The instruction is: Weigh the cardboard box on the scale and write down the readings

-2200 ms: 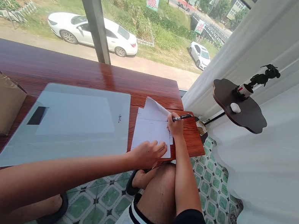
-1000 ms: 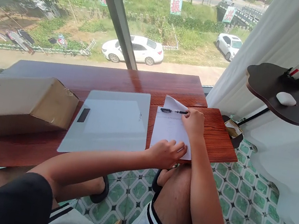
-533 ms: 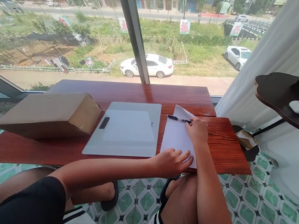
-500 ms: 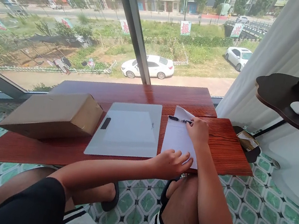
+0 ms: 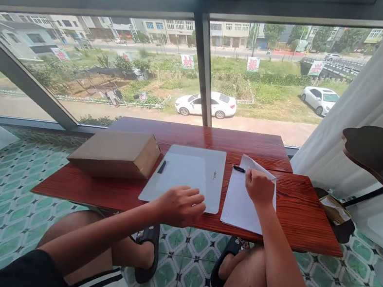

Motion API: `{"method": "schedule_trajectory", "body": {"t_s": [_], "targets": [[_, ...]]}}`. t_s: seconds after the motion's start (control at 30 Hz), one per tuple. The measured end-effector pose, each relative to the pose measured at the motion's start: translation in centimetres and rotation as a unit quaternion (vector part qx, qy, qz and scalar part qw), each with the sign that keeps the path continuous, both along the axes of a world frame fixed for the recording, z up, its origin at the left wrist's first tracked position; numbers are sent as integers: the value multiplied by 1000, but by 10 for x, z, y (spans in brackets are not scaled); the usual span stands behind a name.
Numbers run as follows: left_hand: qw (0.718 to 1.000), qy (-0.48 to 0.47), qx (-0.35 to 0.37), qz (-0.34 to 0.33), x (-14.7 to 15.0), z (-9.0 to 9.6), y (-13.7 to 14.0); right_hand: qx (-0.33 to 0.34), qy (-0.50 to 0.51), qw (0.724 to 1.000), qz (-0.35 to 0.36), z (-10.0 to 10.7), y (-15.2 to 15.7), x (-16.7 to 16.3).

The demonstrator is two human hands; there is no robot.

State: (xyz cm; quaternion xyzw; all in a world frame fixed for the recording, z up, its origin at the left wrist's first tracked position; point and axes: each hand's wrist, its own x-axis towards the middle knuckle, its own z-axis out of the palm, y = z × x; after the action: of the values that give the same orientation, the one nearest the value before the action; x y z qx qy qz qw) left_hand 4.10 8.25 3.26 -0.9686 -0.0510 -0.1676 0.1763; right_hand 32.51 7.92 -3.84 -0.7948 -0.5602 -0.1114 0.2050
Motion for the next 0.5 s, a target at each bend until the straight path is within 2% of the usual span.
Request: {"method": "schedule_trajectory", "body": {"t_s": [0.13, 0.27, 0.37, 0.5], "targets": [[980, -124, 43, 152, -34, 23, 21, 30, -19, 999, 36, -7, 0, -2], [941, -189, 27, 280, -69, 38, 44, 71, -37, 995, 65, -10, 1, -4], [910, -223, -22, 350, -94, 39, 56, 126, -68, 986, 87, -9, 2, -6], [885, -241, -77, 391, -121, 27, 66, 171, -118, 972, 107, -9, 3, -10]]}}
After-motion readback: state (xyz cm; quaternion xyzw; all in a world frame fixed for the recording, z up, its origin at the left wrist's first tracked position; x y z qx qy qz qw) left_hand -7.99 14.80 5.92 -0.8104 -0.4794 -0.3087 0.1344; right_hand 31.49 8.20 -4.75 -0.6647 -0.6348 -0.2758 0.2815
